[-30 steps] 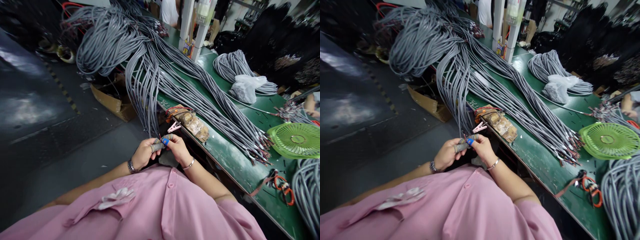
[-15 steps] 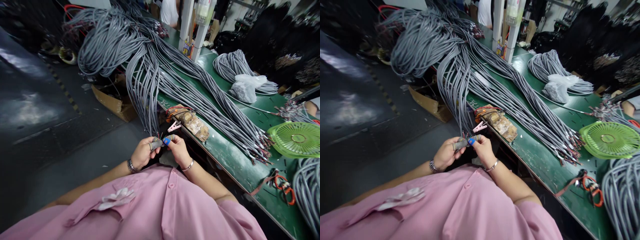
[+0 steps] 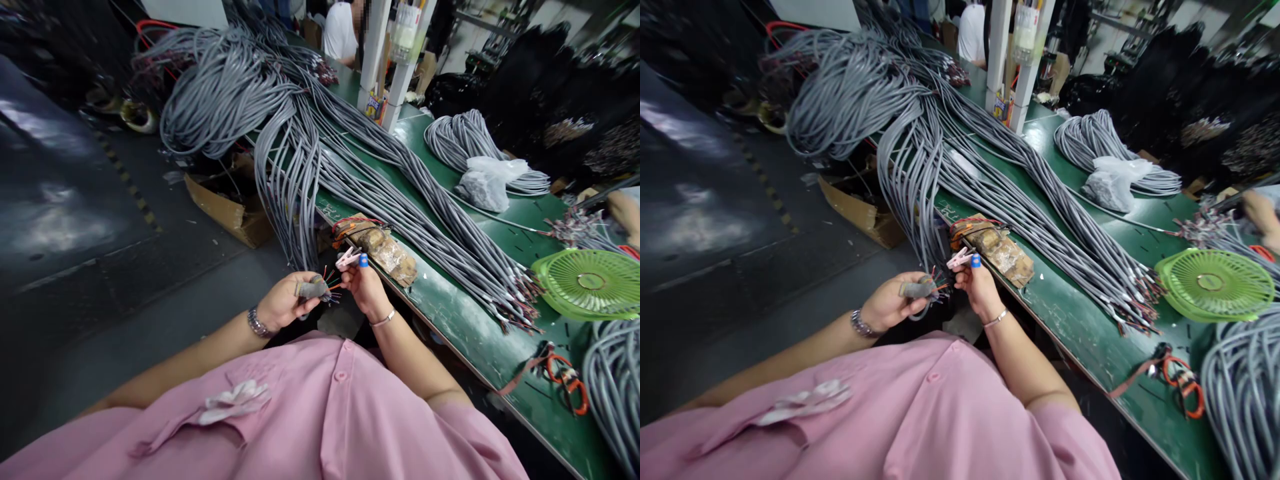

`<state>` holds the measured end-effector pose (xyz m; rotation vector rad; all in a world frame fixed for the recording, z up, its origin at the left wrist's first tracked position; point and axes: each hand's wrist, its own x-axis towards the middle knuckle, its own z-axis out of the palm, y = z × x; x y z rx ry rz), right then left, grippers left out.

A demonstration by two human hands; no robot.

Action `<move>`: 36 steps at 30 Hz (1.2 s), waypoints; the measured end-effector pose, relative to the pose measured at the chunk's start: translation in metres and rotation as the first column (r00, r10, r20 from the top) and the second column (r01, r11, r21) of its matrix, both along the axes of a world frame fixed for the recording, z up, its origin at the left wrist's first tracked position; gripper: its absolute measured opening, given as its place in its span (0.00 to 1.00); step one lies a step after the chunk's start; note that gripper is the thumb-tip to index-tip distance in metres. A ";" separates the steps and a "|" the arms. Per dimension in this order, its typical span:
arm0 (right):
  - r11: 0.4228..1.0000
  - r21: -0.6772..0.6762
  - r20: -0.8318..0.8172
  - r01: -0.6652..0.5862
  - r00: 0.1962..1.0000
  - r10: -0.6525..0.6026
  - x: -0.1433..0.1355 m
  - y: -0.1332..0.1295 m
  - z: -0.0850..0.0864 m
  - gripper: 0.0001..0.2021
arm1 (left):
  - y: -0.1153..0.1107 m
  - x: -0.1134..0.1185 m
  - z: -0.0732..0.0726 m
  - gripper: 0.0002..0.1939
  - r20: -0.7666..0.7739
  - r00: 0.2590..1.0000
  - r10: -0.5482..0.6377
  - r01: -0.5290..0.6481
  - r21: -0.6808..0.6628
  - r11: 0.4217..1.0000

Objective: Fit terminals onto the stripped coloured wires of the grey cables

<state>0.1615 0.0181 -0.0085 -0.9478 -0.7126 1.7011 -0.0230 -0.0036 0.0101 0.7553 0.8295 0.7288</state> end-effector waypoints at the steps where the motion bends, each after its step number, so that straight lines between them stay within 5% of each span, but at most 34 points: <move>1: 1.000 0.022 -0.003 -0.013 1.000 0.013 0.000 0.003 0.001 0.27 | 0.003 0.001 0.000 0.11 0.019 0.999 -0.029 0.029 -0.027 0.999; 10: 0.999 0.021 -0.081 0.025 0.996 -0.023 -0.009 0.008 0.006 0.25 | 0.034 0.001 -0.013 0.06 0.133 0.982 -0.135 0.146 -0.080 0.986; 19: 0.991 0.016 -0.049 0.132 0.990 -0.131 -0.015 0.009 0.005 0.21 | 0.037 0.006 -0.021 0.06 0.112 0.976 -0.189 0.197 -0.066 0.978; 31: 0.995 -0.104 -0.163 0.009 0.986 -0.026 -0.006 0.003 0.006 0.29 | 0.022 0.002 -0.008 0.08 0.022 0.997 -0.081 0.082 -0.053 0.995; 36: 0.998 -0.060 -0.133 0.032 0.990 -0.040 -0.006 0.001 0.010 0.21 | 0.005 0.007 -0.004 0.10 -0.019 1.000 -0.008 0.008 0.019 1.000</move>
